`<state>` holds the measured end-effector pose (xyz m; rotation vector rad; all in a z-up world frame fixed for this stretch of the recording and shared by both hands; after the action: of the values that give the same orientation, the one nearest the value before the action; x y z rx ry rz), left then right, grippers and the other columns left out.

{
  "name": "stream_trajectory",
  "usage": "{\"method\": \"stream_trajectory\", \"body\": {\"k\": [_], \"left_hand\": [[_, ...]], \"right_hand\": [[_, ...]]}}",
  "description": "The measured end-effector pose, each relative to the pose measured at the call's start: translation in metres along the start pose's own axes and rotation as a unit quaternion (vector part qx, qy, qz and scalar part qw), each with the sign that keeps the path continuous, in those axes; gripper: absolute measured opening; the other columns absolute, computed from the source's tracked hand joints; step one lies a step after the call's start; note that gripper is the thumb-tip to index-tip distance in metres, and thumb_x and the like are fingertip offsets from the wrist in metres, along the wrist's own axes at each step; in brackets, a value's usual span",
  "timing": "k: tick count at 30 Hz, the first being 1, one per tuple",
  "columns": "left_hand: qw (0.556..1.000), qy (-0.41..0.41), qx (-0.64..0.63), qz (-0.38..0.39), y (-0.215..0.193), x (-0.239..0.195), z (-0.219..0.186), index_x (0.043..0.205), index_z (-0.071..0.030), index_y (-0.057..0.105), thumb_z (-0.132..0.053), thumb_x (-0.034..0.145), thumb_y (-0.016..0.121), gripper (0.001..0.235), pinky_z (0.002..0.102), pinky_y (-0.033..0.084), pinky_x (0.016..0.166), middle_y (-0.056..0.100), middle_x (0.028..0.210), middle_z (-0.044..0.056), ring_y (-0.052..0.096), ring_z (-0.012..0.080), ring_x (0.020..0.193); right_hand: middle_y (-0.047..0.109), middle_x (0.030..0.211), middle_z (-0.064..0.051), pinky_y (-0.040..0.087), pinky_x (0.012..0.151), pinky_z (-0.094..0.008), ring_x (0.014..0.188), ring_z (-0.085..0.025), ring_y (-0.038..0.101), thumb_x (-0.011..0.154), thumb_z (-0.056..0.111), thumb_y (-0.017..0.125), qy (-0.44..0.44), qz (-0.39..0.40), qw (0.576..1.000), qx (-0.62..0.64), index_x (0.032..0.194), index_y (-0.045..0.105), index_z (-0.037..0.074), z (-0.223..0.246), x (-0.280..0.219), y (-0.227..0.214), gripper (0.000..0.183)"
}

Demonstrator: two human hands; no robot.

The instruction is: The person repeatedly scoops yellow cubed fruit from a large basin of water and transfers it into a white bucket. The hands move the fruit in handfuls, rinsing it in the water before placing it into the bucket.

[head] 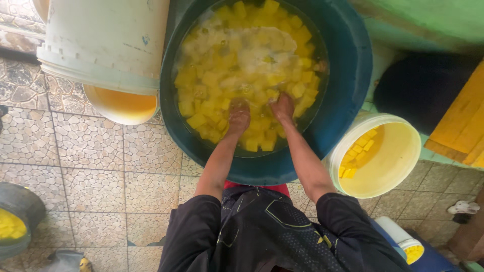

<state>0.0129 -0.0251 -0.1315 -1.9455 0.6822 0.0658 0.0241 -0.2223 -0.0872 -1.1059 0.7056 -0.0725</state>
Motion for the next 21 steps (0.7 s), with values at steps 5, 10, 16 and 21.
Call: {"method": "stream_trajectory", "body": {"k": [5, 10, 16, 21], "left_hand": [[0.987, -0.105, -0.118, 0.004, -0.005, -0.003, 0.005, 0.126, -0.006, 0.061, -0.022, 0.087, 0.064, 0.042, 0.058, 0.04, 0.101, 0.06, 0.129, 0.022, 0.052, 0.0451, 0.12], [0.559, -0.311, -0.767, 0.056, 0.013, -0.006, 0.014, 0.118, -0.012, 0.064, -0.025, 0.089, 0.065, 0.033, 0.052, 0.054, 0.086, 0.068, 0.111, 0.009, 0.064, 0.031, 0.102], [0.275, -0.282, -0.918, 0.055, -0.01, -0.003, 0.005, 0.116, -0.011, 0.064, -0.031, 0.093, 0.058, 0.032, 0.047, 0.054, 0.079, 0.069, 0.107, 0.01, 0.066, 0.0296, 0.096], [0.263, -0.166, -0.948, 0.071, -0.07, -0.011, -0.006, 0.13, -0.005, 0.063, -0.017, 0.091, 0.058, 0.041, 0.044, 0.054, 0.094, 0.069, 0.119, 0.014, 0.065, 0.0308, 0.108]], "right_hand": [[0.069, 0.108, -0.024, 0.053, 0.087, -0.047, 0.1, -0.041, 0.067, 0.087, 0.028, 0.078, -0.043, -0.011, 0.988, 0.146, 0.114, 0.067, -0.003, 0.029, -0.04, -0.052, 0.042], [0.07, 0.114, -0.018, 0.053, 0.094, -0.043, 0.107, -0.035, 0.067, 0.09, 0.029, 0.074, -0.128, 0.094, 0.957, 0.242, 0.123, 0.065, 0.003, 0.082, -0.08, -0.076, 0.043], [0.055, 0.14, -0.025, 0.036, 0.113, -0.056, 0.132, -0.048, 0.047, 0.087, 0.02, 0.073, -0.27, -0.061, 0.961, -0.01, 0.143, 0.056, 0.001, 0.107, -0.008, -0.064, 0.061], [0.051, 0.15, -0.021, 0.032, 0.114, -0.059, 0.138, -0.045, 0.044, 0.082, 0.024, 0.063, -0.255, -0.062, 0.944, -0.199, 0.142, 0.056, 0.011, 0.1, 0.074, 0.0, 0.061]]}}
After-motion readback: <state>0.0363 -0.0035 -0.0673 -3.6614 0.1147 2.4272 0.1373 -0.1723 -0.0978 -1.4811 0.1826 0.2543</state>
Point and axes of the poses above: each hand's wrist, its own x-axis towards the middle knuckle, its own y-axis out of the palm, z = x × y, the point moved 6 cm from there along x, towards the middle knuckle
